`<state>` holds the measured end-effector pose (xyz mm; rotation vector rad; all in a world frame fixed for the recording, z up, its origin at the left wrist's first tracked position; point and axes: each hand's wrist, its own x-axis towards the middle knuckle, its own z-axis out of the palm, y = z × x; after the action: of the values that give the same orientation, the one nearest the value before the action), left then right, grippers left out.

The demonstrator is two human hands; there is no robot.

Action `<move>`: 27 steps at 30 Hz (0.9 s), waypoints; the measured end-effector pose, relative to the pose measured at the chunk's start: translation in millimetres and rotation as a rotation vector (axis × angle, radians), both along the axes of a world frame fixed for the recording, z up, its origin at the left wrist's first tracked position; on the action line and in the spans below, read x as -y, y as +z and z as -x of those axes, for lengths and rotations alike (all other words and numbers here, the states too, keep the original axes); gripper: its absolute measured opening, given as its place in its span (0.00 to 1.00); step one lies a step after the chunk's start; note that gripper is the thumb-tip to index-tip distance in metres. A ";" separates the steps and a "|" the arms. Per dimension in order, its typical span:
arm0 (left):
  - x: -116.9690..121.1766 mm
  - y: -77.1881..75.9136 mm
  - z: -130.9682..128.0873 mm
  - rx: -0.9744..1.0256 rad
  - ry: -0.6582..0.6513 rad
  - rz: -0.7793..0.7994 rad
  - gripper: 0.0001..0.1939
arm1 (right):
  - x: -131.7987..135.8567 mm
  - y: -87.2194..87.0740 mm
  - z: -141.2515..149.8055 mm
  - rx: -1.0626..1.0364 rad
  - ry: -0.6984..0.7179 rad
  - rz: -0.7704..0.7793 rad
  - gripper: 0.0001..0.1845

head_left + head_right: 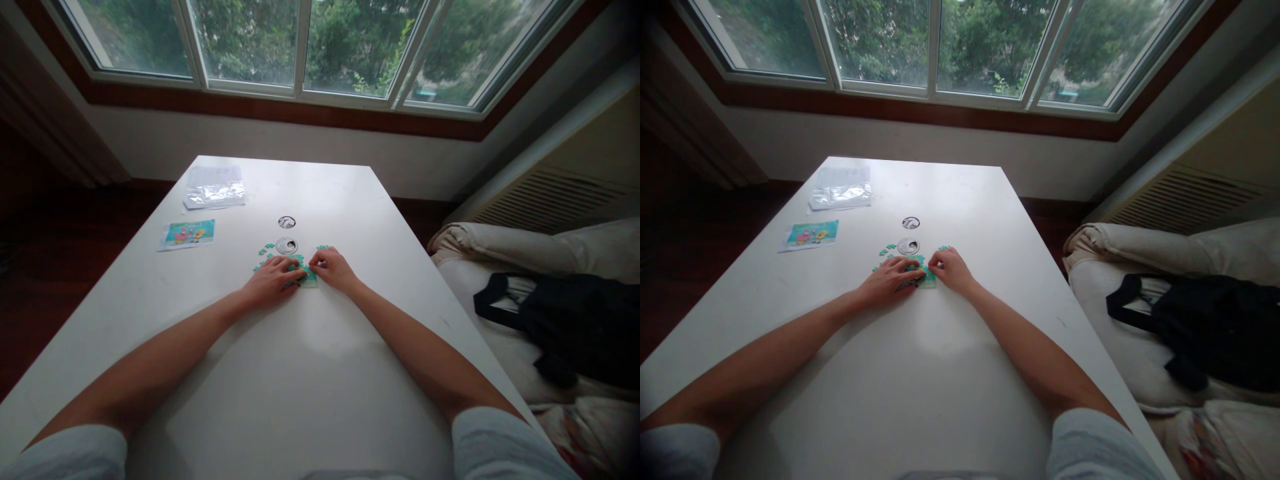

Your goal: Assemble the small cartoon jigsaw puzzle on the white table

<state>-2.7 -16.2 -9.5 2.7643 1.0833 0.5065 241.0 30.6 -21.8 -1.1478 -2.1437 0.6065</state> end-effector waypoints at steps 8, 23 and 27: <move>-1.1 -1.3 1.2 0.009 -0.008 -0.003 0.21 | -3.6 -1.1 -3.0 -0.010 0.004 -0.014 0.06; -0.4 -1.9 -0.9 0.002 0.008 -0.012 0.21 | -6.2 -0.6 -2.6 0.122 0.095 -0.113 0.05; 0.3 -0.1 -1.8 0.002 0.022 -0.017 0.21 | -6.9 -0.9 -1.1 0.147 0.077 -0.121 0.05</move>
<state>-0.9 -16.5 -9.6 2.7681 1.1152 0.5238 242.1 37.5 -22.7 -1.0776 -2.3239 0.4306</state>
